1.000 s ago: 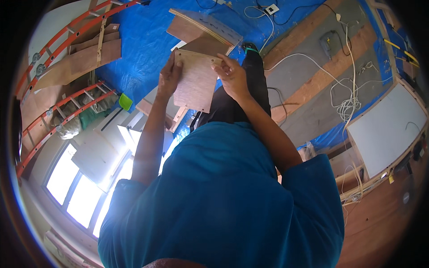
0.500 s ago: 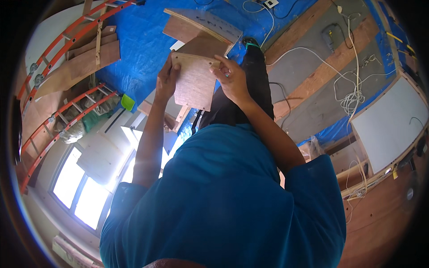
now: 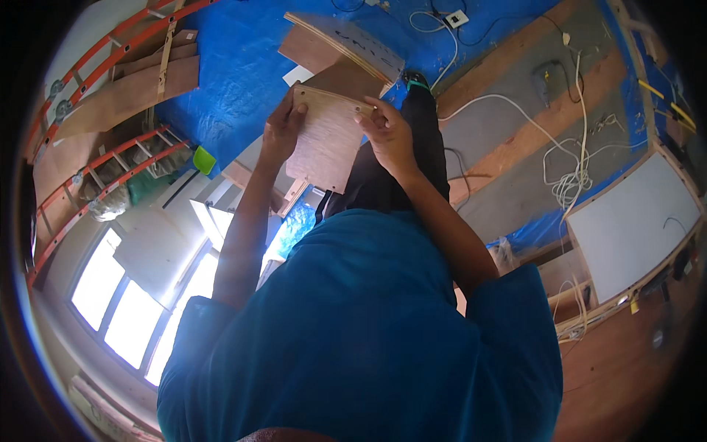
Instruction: The person aligns pieces of plywood together and uses a power drill to drive screws into the wood, securing the panels into an L-shaped structure.
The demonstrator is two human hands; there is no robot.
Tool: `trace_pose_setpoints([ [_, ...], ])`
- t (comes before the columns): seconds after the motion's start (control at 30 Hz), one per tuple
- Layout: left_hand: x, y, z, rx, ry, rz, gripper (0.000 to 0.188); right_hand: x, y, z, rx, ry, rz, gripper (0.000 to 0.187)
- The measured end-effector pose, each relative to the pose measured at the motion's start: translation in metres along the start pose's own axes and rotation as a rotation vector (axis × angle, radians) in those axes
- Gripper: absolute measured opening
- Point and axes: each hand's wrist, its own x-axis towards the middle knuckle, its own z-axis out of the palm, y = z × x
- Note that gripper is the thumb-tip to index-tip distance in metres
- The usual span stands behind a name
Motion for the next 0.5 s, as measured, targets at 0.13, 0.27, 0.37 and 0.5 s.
trace_pose_setpoints([
  [0.13,-0.001,-0.002,0.000,-0.039,0.027,-0.015,0.048,0.000,-0.017,-0.020,-0.186,-0.080,-0.015,0.037],
  [0.27,0.008,-0.005,-0.003,0.037,0.070,0.080,0.051,-0.005,-0.003,-0.062,0.162,-0.052,0.084,0.038],
  [0.37,0.013,-0.006,-0.002,0.058,0.061,0.060,0.052,-0.010,-0.011,-0.087,-0.048,0.002,0.179,0.043],
  [0.5,0.008,-0.009,-0.004,0.070,0.081,0.087,0.052,-0.025,-0.017,-0.122,-0.173,-0.022,0.372,0.034],
])
